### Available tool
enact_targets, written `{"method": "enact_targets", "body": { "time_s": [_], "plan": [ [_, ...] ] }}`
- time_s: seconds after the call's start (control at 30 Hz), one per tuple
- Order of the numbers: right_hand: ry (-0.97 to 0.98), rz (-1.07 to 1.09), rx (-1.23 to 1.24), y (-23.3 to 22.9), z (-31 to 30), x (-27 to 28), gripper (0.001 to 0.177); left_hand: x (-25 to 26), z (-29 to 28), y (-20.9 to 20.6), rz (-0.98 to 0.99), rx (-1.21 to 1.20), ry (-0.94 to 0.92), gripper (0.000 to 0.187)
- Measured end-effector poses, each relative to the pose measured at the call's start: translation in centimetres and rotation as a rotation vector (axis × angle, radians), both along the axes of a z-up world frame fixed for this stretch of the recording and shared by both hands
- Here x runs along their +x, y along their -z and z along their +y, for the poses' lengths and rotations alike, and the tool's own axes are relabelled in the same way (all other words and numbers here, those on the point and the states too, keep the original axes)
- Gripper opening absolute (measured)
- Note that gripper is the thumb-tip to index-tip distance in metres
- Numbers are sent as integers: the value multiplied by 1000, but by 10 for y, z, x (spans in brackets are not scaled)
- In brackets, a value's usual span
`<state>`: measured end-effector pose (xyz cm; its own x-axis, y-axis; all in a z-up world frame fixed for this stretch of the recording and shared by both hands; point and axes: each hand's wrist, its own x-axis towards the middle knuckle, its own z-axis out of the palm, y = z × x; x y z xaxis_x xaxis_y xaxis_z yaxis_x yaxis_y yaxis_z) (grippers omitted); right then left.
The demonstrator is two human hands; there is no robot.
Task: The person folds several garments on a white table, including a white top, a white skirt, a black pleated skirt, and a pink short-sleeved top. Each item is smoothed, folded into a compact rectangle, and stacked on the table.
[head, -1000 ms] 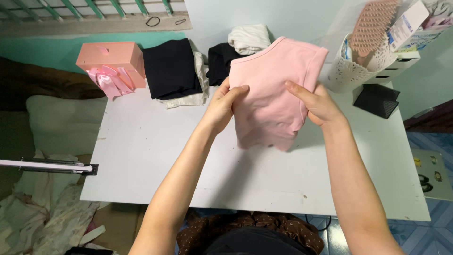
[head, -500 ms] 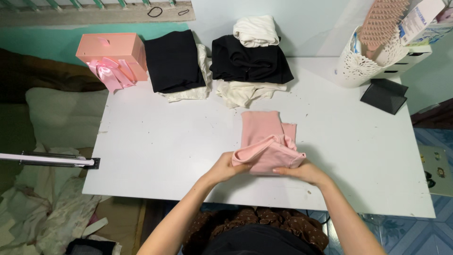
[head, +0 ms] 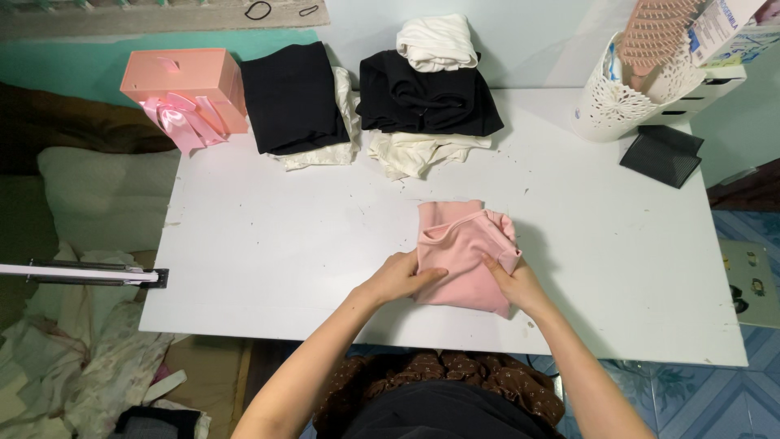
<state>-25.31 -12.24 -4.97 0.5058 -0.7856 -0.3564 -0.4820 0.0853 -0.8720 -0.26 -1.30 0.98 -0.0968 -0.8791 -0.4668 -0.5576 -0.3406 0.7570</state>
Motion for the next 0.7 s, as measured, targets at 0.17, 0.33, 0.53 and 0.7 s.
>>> {"method": "enact_targets", "body": {
  "time_s": [0.17,0.33,0.53,0.7],
  "plan": [
    [44,-120,-9,17,11,-16,65,-12,5,7,-229,-180,251,38],
    [33,-56,160,34,28,-43,66,-13,29,24,-333,-382,306,24],
    [35,58,75,19,16,-34,63,-11,25,25,-107,-149,86,27],
    [62,25,-93,-18,-8,5,64,-9,7,13,109,43,-372,39]
  ]
}}
